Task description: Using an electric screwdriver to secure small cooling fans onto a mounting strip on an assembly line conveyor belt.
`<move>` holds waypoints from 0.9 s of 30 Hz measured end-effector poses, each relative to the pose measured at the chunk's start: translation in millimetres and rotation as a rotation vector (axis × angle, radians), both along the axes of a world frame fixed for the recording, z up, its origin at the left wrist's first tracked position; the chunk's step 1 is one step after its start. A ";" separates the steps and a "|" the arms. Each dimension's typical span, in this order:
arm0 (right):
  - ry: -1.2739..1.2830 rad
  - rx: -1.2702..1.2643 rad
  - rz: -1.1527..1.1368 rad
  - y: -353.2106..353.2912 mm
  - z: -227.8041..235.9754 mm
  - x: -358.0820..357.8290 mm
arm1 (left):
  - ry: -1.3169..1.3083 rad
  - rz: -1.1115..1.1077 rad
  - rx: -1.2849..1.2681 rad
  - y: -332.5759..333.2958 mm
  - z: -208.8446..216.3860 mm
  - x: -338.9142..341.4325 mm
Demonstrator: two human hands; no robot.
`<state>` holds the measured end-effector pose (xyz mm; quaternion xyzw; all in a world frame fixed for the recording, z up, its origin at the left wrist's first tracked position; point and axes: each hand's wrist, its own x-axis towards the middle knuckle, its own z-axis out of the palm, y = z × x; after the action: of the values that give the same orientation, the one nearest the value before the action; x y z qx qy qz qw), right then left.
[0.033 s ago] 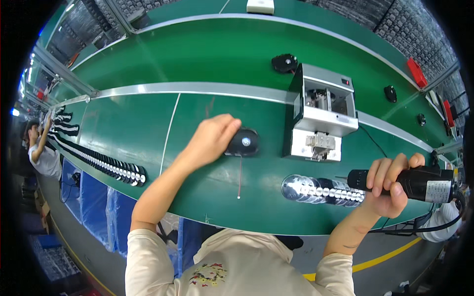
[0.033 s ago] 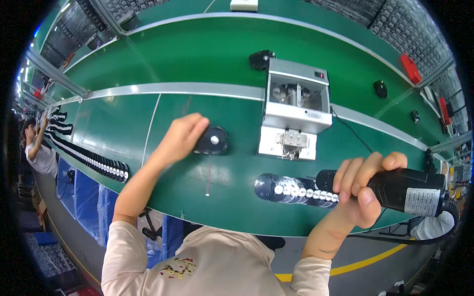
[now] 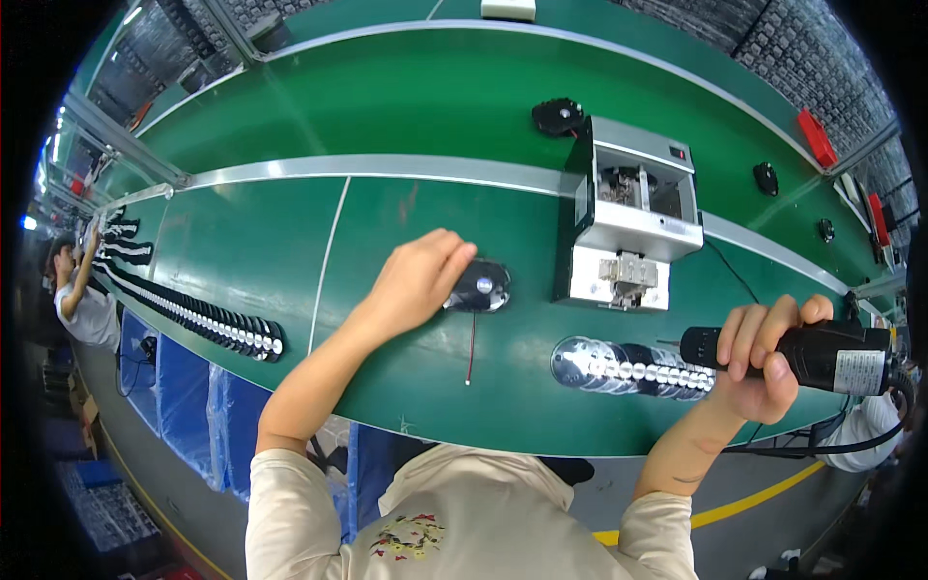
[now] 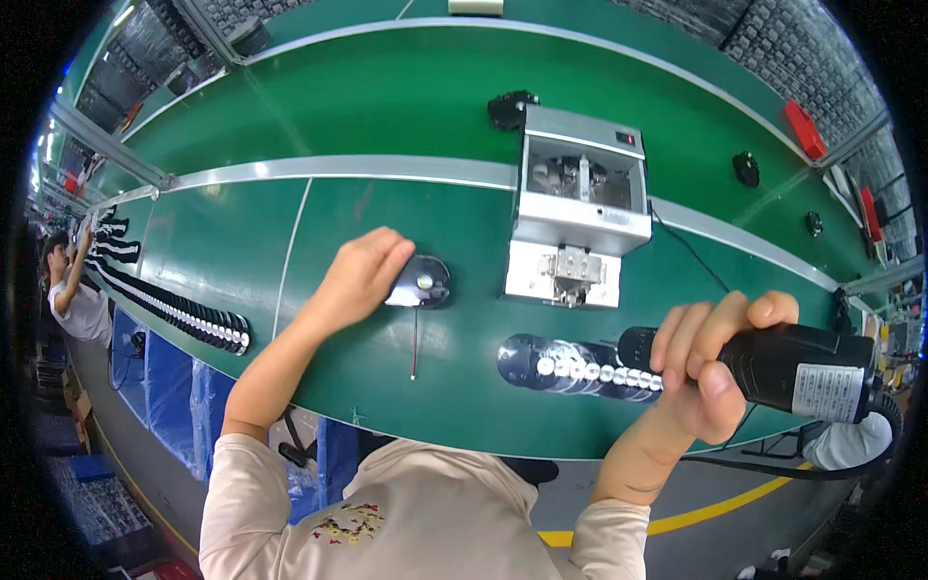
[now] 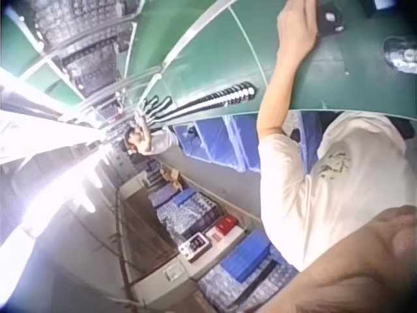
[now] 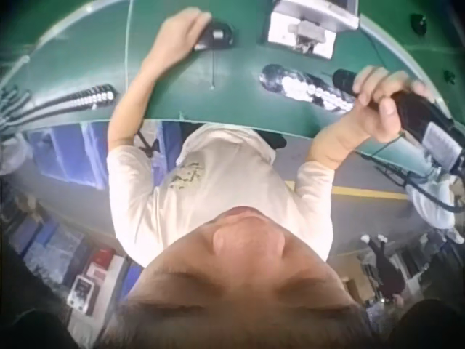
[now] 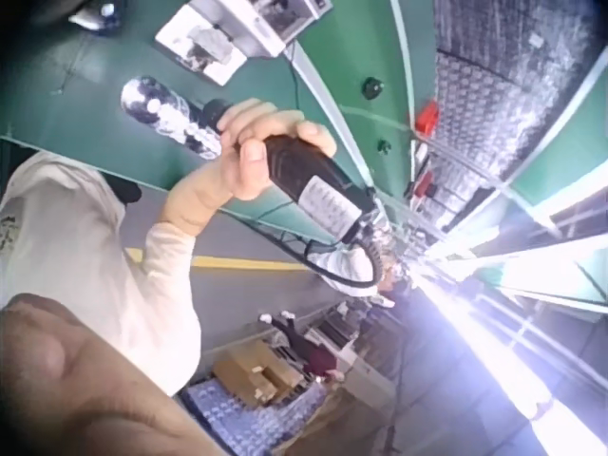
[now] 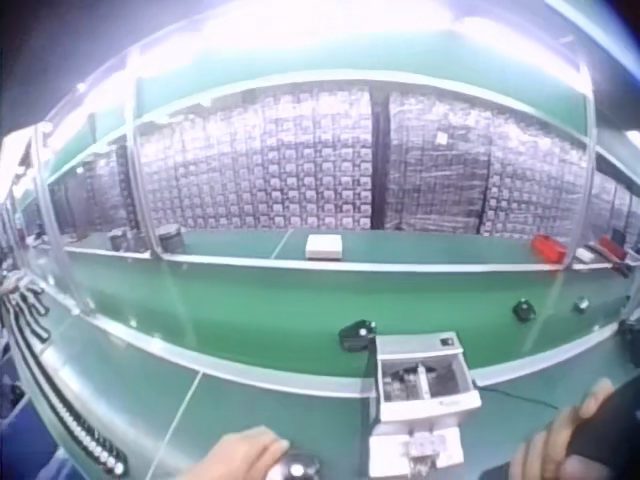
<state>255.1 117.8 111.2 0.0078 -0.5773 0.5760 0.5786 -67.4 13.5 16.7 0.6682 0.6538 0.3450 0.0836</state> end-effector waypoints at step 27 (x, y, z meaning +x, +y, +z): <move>-0.117 -0.077 -0.033 -6.6 -16.4 -5.0 | -0.109 -0.639 0.041 -5.6 -18.7 104.1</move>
<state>250.1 111.2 94.7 -0.0575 -0.5875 0.5877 0.5533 36.7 8.0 -1.9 0.8217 0.3984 0.3498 0.2093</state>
